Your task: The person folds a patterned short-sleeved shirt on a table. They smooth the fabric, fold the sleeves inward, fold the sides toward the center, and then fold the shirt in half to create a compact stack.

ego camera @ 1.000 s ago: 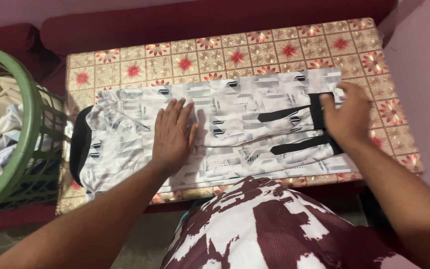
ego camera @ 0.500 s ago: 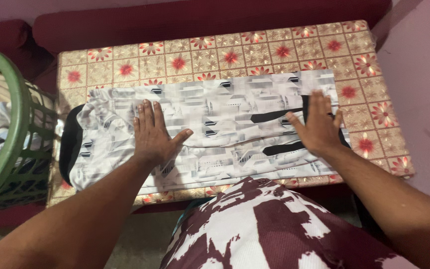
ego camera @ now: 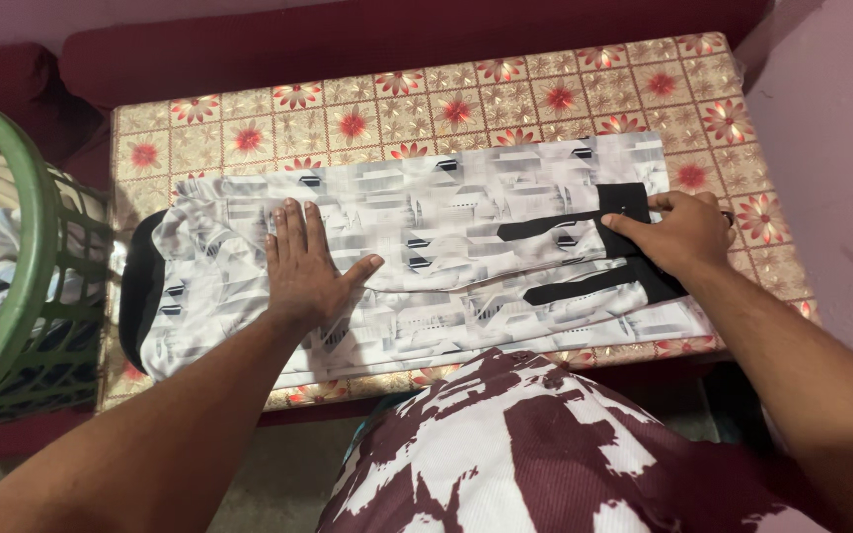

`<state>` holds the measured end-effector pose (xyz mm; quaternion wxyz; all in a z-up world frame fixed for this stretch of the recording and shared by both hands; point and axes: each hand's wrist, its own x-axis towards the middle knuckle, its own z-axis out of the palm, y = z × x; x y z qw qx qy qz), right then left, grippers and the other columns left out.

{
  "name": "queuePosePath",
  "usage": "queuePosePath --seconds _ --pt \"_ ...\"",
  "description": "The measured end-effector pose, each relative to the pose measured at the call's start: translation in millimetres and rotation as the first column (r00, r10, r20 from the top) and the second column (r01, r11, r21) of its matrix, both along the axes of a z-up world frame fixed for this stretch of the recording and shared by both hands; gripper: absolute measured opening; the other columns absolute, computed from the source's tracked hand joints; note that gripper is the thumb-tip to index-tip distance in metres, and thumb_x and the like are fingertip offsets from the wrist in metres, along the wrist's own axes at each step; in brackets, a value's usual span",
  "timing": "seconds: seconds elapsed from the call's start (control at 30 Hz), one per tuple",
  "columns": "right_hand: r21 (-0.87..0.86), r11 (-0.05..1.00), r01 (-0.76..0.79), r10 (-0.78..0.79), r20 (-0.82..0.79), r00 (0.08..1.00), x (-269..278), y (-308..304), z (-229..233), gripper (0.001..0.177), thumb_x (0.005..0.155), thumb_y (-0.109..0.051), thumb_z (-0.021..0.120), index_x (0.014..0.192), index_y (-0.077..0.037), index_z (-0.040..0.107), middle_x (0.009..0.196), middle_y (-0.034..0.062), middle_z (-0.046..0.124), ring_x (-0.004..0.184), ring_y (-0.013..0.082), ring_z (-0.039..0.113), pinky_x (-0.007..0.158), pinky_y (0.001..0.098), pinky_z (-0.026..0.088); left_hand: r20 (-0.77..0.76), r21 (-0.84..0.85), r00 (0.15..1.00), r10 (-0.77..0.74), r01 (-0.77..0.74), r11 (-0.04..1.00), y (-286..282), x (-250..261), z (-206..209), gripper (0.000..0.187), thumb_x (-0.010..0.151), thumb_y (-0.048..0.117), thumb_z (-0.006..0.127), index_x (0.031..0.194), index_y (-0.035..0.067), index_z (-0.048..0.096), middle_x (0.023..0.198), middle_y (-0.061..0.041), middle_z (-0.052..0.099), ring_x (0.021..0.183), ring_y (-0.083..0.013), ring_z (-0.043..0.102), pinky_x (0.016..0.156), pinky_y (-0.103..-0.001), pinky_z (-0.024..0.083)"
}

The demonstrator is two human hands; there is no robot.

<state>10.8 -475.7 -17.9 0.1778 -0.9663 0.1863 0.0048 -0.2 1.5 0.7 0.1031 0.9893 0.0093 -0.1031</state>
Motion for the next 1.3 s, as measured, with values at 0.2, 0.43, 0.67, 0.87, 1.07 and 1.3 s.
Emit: queuePosePath --seconds 0.2,0.43,0.67,0.87,1.07,1.3 --pt "0.010 0.997 0.081 -0.078 -0.138 0.987 12.2 8.1 8.4 0.067 0.062 -0.063 0.093 0.101 -0.010 0.081 0.109 0.0145 0.074 0.101 0.0308 0.069 0.093 0.0480 0.053 -0.003 -0.012 1.000 -0.005 0.005 1.000 1.3 -0.9 1.0 0.127 0.083 0.086 0.048 0.161 -0.002 0.001 0.169 -0.026 -0.006 0.157 -0.0377 -0.012 0.124 -0.051 -0.003" --pt "0.158 0.987 -0.019 0.002 0.112 0.994 9.3 15.2 7.3 0.059 0.066 -0.038 0.099 0.102 -0.004 0.067 0.094 0.0114 0.073 0.083 0.0215 0.070 0.079 0.0387 0.056 -0.025 -0.009 1.000 -0.003 0.003 1.000 0.3 0.4 3.4 0.126 0.084 0.085 0.049 0.160 -0.002 0.000 0.169 -0.026 -0.006 0.156 -0.0378 -0.013 0.124 -0.052 -0.002" --pt "0.241 0.947 -0.212 0.134 0.306 0.943 4.2 65.3 29.4 0.053 0.076 -0.027 0.096 0.106 -0.003 0.060 0.093 0.0105 0.069 0.082 0.0173 0.067 0.073 0.0331 0.056 0.105 -0.141 0.994 0.015 0.000 0.990 -29.2 -3.8 22.6 0.109 0.082 0.054 0.075 0.157 -0.004 0.022 0.163 -0.027 0.020 0.153 -0.0406 0.017 0.125 -0.053 0.015" --pt "0.285 0.872 -0.397 0.266 0.405 0.875 0.0 155.4 60.3 0.048 0.077 -0.023 0.094 0.103 -0.003 0.059 0.094 0.0087 0.071 0.084 0.0163 0.071 0.072 0.0311 0.058 -0.316 -0.855 0.949 -0.001 -0.285 0.432 -91.9 -7.9 45.4 0.085 0.087 0.051 0.069 0.149 -0.002 0.043 0.131 -0.019 0.063 0.113 -0.0299 0.068 0.102 -0.044 0.053" --pt "0.424 0.765 -0.485 0.379 0.312 0.871 -0.4 246.7 89.4 0.042 0.078 -0.016 0.087 0.108 -0.006 0.060 0.094 0.0087 0.072 0.086 0.0169 0.074 0.072 0.0329 0.061 -0.586 -0.801 0.802 -0.116 -0.595 -0.061 -79.8 -4.8 71.0 0.067 0.086 0.061 0.058 0.135 0.016 0.060 0.125 -0.004 0.062 0.109 -0.0241 0.060 0.091 -0.050 0.049" --pt "0.636 0.539 -0.552 0.551 0.229 0.802 0.1 308.5 112.6 0.048 0.086 -0.020 0.078 0.126 -0.008 0.056 0.107 0.0099 0.074 0.102 0.0173 0.073 0.088 0.0307 0.061 -0.578 -0.800 0.816 0.014 -0.564 -0.205 -6.1 1.1 54.1 0.042 0.095 0.041 0.063 0.123 0.010 0.064 0.112 -0.009 0.070 0.095 -0.0223 0.068 0.079 -0.046 0.059"
